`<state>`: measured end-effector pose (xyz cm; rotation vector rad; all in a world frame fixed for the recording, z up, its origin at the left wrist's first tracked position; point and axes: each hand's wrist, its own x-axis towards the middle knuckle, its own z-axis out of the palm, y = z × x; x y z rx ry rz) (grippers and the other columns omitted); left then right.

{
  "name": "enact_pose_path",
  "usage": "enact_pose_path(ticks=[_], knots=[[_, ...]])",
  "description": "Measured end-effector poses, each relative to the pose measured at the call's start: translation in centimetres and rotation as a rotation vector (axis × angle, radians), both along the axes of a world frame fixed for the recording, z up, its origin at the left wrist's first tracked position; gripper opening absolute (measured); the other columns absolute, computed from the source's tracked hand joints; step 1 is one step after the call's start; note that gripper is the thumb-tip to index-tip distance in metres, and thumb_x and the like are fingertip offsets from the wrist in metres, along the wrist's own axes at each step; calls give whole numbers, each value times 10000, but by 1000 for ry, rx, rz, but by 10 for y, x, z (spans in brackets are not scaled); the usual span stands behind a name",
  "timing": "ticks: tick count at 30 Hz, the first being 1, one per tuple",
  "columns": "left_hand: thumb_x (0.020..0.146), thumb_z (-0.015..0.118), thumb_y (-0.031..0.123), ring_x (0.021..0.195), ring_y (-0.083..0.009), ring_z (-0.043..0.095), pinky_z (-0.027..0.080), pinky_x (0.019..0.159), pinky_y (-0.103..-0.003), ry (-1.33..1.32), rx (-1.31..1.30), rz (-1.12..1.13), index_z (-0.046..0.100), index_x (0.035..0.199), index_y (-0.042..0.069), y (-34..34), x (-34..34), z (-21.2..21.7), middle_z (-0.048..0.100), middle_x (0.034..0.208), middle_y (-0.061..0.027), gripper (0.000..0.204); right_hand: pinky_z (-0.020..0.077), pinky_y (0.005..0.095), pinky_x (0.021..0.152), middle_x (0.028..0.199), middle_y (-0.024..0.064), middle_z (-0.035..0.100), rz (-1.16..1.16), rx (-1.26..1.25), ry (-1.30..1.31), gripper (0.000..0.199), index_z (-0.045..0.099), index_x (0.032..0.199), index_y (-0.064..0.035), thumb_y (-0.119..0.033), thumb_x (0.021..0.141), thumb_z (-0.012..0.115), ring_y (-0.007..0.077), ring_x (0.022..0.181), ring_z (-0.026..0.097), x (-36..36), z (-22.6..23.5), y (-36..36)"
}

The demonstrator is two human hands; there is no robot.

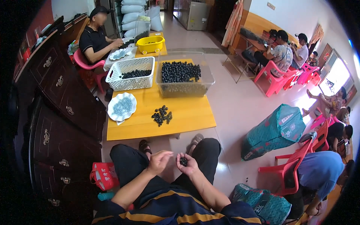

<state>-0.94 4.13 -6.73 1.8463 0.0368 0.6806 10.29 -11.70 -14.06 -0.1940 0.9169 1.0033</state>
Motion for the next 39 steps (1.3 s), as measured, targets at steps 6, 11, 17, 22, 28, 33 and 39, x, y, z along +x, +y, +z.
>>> enact_pose_path(ticks=[6,11,17,22,28,33,39], knots=[[952,587,110,789,-244,727,547,707,-321,193,34,207,699,1004,11,37,-54,-33,731,826,-132,159,544,477,949,1024,174,566,-163,226,-350,318,466,1156,63,-235,1047,450,319,964,585,93,177,82],[953,603,161,780,-262,728,555,699,-339,231,-25,120,706,1011,46,23,-52,-42,727,819,-134,165,402,566,1111,1391,345,396,-184,107,-730,802,281,1360,170,-564,1038,322,471,1302,438,177,245,131],[930,619,149,803,-349,704,549,698,-389,199,95,83,696,964,50,14,-56,-43,702,838,-169,130,531,411,966,1247,194,643,465,368,-888,477,585,1248,5,-397,994,559,287,1117,645,69,96,119],[912,640,135,745,-294,708,537,681,-361,170,30,158,691,916,39,35,-53,-31,704,809,-146,109,472,413,1030,1212,135,660,814,-151,-948,374,572,1271,-5,-276,1027,490,288,1152,617,13,4,77],[902,650,143,681,-283,682,517,608,-388,147,264,599,687,969,40,156,-20,41,690,784,-140,129,488,271,780,972,9,647,1137,-211,-1341,201,638,1079,-54,-186,928,628,129,900,609,38,-54,58],[798,752,190,989,-399,649,527,852,-481,383,626,717,660,1106,47,257,16,62,671,1087,-194,352,515,313,835,1017,36,666,1224,-206,-1544,262,629,1154,-36,-224,972,619,152,935,645,52,-22,76],[788,757,256,1044,-362,642,524,901,-471,757,754,604,685,1148,94,285,45,51,649,1112,-178,402,502,323,870,1020,105,687,1660,55,-2127,363,619,1216,-14,-283,972,619,196,945,655,63,53,84]])
